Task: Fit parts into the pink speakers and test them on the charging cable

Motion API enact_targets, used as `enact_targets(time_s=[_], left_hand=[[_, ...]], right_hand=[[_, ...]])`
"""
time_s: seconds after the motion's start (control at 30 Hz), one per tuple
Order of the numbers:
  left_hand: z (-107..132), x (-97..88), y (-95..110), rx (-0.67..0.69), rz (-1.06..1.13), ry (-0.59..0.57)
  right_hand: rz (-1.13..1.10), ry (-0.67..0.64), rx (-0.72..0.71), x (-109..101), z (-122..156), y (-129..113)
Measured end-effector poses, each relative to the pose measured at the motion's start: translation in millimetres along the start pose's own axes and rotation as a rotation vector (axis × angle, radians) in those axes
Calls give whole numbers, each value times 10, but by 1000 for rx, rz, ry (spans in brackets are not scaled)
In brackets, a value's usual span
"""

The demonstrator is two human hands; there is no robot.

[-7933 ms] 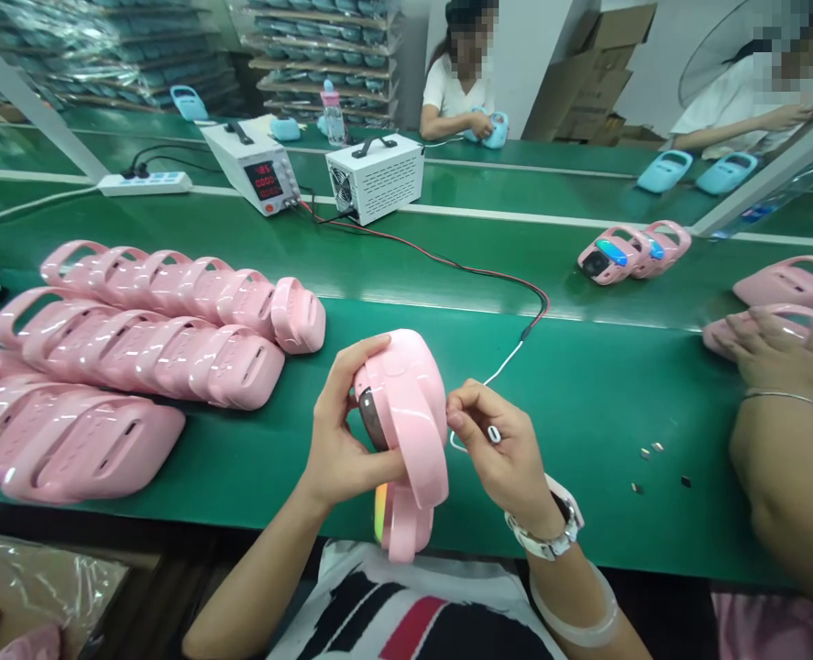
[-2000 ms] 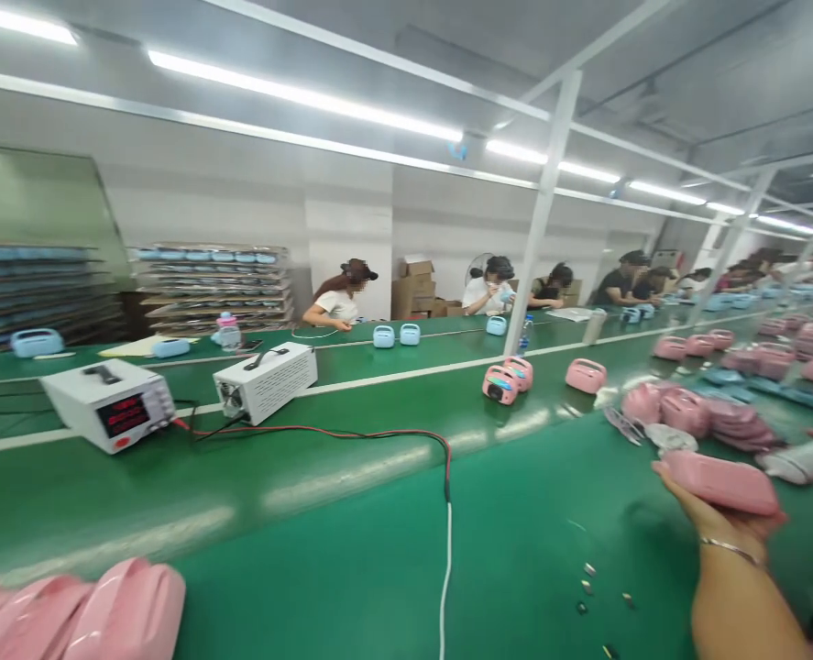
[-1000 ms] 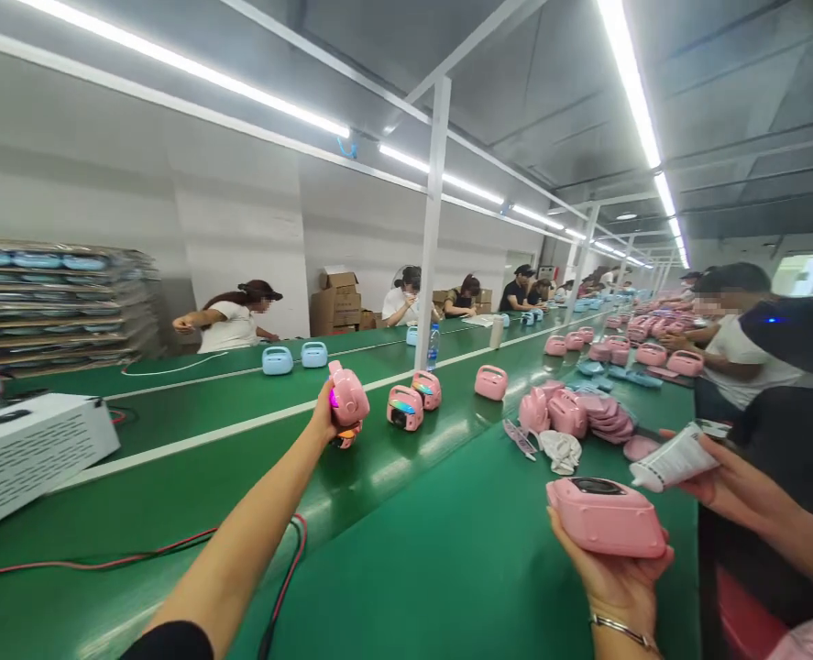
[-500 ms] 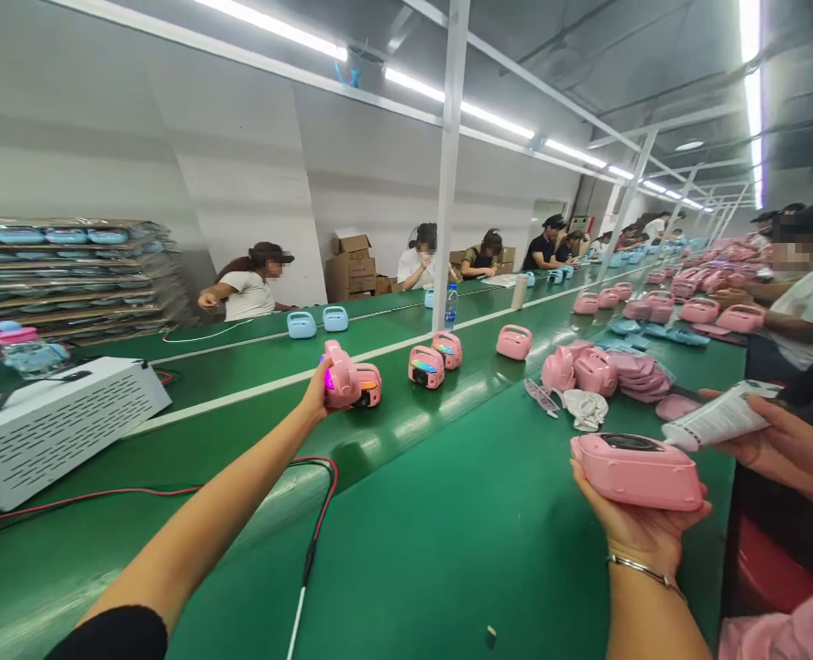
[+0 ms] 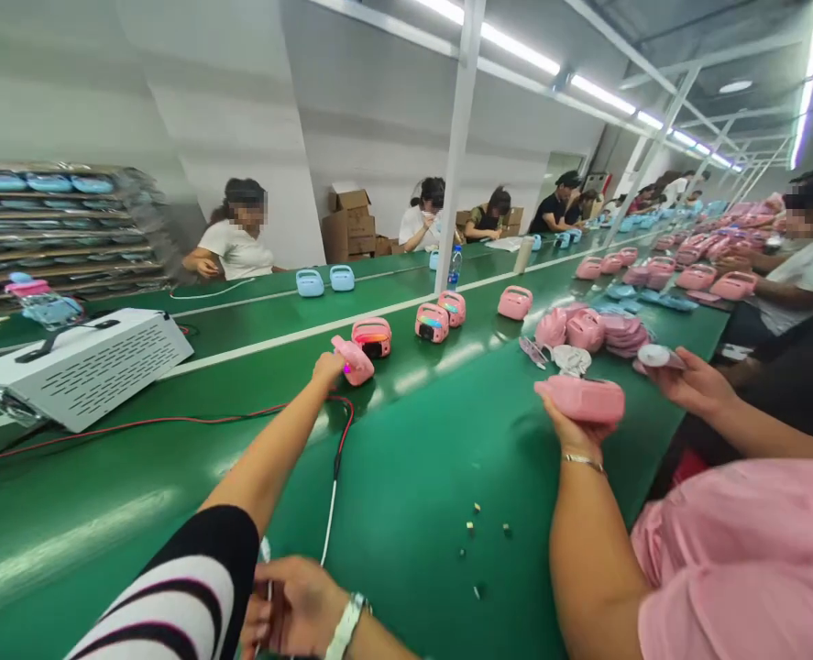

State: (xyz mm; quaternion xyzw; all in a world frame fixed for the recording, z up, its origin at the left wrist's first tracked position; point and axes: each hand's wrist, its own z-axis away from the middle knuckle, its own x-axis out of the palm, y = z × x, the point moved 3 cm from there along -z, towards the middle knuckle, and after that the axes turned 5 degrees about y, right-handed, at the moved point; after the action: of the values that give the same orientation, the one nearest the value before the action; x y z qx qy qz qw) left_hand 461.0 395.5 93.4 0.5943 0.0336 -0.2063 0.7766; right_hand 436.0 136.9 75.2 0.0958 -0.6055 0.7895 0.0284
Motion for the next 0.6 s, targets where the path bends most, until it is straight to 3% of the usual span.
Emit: enact_targets(time_s=[0.1,0.2,0.27,0.33,0.37,0.43,0.47,0.53,0.6], left_hand=[[236,-200,48,25,-243,-78],[683,-464,107,183,-419,-192],[1097,-694,88,378,-452,-272],[1530,-974,-83,572,-430,-303],[1733,-1115,-234,694,-415,-314],[2106,-1353,-652,1118,-520,-349],[2215,-1456,-932,1191,-614,-347],[2310,-1634,-1529,1140,-774,-366],[2343,-1832,-2037,1006,-756,-277]], right_hand=[[-117,-11,196,816,-533,357],[-222,90,263,1084,-764,595],[-234,180,208,1037,-751,606],[-162,235,131,918,-601,526],[-96,261,89,844,-472,470],[78,343,-1,670,-116,373],[176,431,-49,558,103,348],[374,635,-124,300,562,378],[556,866,-77,12,959,535]])
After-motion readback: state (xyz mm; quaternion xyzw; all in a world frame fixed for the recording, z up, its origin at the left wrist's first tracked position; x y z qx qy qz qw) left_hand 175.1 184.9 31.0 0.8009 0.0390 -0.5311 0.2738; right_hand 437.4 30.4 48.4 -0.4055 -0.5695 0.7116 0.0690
